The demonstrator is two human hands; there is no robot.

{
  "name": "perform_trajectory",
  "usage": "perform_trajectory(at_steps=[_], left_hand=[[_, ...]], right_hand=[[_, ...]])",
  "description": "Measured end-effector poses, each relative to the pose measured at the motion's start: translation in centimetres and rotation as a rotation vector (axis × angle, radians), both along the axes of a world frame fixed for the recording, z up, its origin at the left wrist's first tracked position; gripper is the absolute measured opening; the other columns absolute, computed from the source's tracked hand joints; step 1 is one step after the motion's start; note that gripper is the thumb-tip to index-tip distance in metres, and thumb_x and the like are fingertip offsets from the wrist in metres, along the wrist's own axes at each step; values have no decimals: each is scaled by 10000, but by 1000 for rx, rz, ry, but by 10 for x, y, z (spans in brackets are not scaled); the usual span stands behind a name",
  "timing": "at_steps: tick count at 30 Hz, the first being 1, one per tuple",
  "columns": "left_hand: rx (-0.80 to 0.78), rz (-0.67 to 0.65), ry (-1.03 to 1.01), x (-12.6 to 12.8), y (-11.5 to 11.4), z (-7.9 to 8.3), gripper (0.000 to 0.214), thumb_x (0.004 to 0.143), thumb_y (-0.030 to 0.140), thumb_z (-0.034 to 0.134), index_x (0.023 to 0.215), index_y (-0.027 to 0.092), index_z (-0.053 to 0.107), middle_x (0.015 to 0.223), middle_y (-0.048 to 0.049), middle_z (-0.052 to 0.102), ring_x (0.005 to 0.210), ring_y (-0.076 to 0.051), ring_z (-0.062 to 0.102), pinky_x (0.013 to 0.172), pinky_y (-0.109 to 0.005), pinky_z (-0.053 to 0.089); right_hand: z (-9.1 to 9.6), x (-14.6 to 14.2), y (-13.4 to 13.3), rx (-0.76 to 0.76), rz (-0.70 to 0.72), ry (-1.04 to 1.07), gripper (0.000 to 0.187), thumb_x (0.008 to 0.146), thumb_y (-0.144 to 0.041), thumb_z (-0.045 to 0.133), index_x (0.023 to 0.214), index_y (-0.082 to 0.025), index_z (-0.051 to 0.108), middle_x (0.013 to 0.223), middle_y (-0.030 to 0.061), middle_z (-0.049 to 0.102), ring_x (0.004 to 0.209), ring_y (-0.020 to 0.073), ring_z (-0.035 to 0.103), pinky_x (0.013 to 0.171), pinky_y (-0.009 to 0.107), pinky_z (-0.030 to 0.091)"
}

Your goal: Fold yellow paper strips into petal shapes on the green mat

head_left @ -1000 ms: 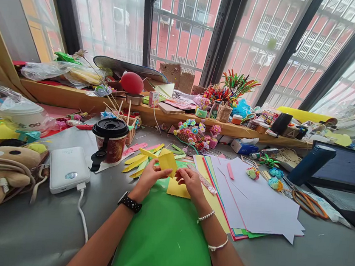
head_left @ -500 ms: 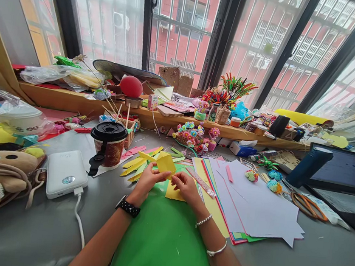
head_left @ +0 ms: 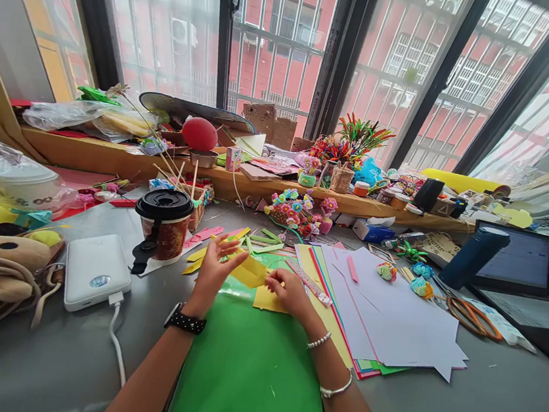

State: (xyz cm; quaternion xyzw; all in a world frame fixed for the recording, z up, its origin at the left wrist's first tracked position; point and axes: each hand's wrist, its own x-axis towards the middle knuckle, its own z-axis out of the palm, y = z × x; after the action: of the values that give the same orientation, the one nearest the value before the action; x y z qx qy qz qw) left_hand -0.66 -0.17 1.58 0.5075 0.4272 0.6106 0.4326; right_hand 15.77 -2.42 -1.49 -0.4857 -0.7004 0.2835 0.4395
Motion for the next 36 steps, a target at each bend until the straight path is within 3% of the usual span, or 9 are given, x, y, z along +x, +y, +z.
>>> perform_trajectory(at_steps=[2, 4, 9, 12, 18, 22, 28, 36], left_hand=[[144, 20, 197, -5, 1, 3, 424, 565, 291, 680, 963, 225, 550, 1028, -42, 577, 993, -203, 501, 848, -297, 369], [226, -68, 401, -8, 0, 4, 260, 586, 300, 662, 837, 244, 629, 934, -23, 628, 937, -210, 527, 852, -293, 352], [193, -343, 646, -3, 0, -1, 95, 603, 323, 632, 652, 257, 679, 715, -8, 677, 714, -200, 584, 687, -260, 404], [108, -406, 628, -1, 1, -4, 127, 604, 337, 616, 639, 231, 675, 676, -7, 671, 659, -181, 582, 607, -235, 408], [-105, -266, 364, 5, 0, -7, 269, 547, 389, 640, 656, 144, 615, 637, -28, 640, 614, -164, 574, 535, -223, 403], [-241, -293, 176, 8, -3, -7, 336, 523, 391, 661, 721, 139, 561, 617, -27, 632, 577, -158, 577, 502, -224, 408], [-293, -409, 156, 9, -4, -5, 398, 524, 392, 663, 827, 146, 584, 693, -27, 642, 644, -153, 585, 558, -224, 422], [-284, -415, 138, 9, -3, -10, 334, 522, 392, 667, 723, 130, 618, 683, -21, 620, 649, -142, 567, 605, -235, 438]], right_hand=[[2, 2, -1, -10, 53, -90, 143, 733, -218, 504, 602, -176, 544, 566, -5, 540, 526, 116, 483, 519, 242, 364], [5, 4, -3, -7, 111, -161, 142, 732, -202, 510, 601, -179, 558, 574, -3, 547, 541, 118, 482, 523, 238, 355], [10, 9, -5, -19, 164, -244, 135, 740, -190, 505, 624, -177, 572, 604, 3, 564, 547, 117, 488, 517, 232, 358], [11, 11, -5, 0, 112, -226, 126, 738, -229, 521, 637, -173, 570, 606, 7, 566, 554, 121, 496, 513, 234, 373], [11, 8, -3, 97, -48, -92, 208, 700, -364, 565, 757, -164, 556, 737, 33, 567, 642, 132, 537, 548, 245, 439], [9, 4, -4, 169, -80, -94, 288, 666, -420, 586, 794, -165, 553, 771, 43, 548, 628, 130, 538, 506, 237, 450], [6, 3, -5, 241, -97, -172, 212, 723, -373, 543, 771, -168, 568, 707, 37, 543, 609, 134, 524, 513, 247, 450], [6, 3, -5, 249, -49, -193, 203, 760, -346, 501, 791, -163, 585, 728, 43, 550, 623, 133, 523, 530, 244, 442]])
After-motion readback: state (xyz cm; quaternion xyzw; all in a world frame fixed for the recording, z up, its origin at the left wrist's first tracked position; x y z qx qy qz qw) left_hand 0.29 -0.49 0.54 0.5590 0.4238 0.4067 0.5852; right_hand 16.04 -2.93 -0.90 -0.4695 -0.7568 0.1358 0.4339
